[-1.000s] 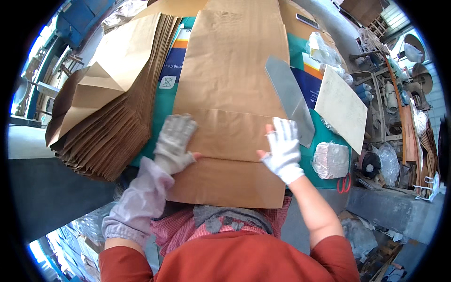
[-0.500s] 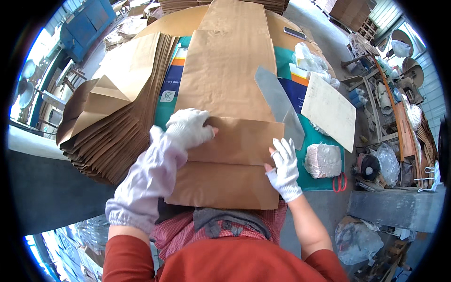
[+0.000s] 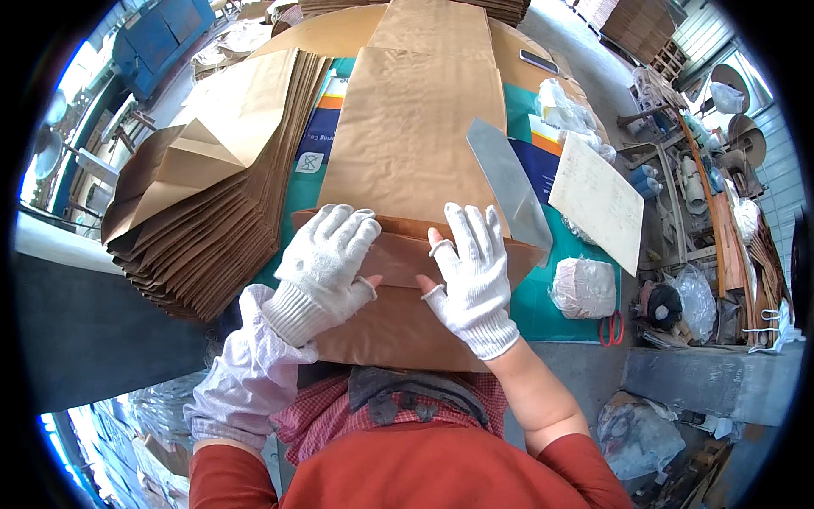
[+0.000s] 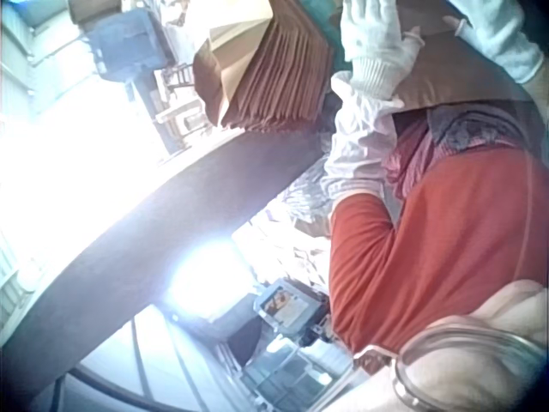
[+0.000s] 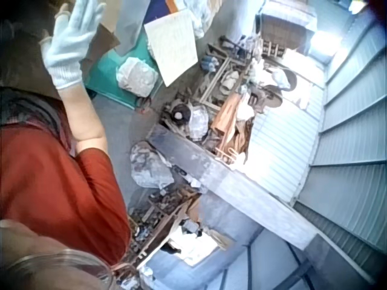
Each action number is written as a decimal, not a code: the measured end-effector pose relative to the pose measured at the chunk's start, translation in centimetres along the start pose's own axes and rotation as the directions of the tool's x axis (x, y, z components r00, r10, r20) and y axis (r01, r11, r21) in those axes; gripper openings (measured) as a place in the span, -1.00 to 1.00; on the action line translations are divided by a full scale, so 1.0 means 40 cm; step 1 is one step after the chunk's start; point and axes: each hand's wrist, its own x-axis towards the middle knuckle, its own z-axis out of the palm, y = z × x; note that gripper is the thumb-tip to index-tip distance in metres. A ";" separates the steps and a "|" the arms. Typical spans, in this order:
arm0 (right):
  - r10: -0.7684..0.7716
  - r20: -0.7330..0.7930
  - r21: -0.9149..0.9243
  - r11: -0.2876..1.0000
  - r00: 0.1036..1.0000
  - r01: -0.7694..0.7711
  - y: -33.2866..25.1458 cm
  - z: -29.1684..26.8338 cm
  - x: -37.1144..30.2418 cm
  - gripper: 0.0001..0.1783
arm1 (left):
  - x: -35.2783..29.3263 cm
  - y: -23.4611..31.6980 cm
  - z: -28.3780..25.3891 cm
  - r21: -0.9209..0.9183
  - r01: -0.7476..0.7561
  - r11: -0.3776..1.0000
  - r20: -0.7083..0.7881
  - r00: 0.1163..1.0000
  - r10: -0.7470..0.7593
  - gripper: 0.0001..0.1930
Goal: The person folds flat brown paper sheets into triangular pouches using a metal straightedge to crease the folds. They repeatedly pick a sheet, fold the sides, crease with the tool, and stack the finished pouches on the left.
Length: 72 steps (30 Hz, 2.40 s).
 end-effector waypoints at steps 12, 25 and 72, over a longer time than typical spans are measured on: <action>-0.024 -0.004 0.053 0.998 1.000 0.024 -0.020 -0.001 -0.037 -0.25 | 0.012 -0.013 0.000 -0.005 -0.027 1.000 -0.047 0.999 0.026 -0.42; -0.280 0.109 0.423 0.881 0.954 0.210 -0.084 -0.079 -0.098 -0.67 | 0.166 -0.061 0.218 0.725 0.041 0.687 -0.272 0.934 0.232 -0.72; 0.221 0.333 -0.051 0.975 0.917 -0.216 0.109 0.073 -0.216 -0.13 | 0.010 -0.098 0.071 -0.889 -0.037 0.457 -0.198 0.929 -0.312 -0.43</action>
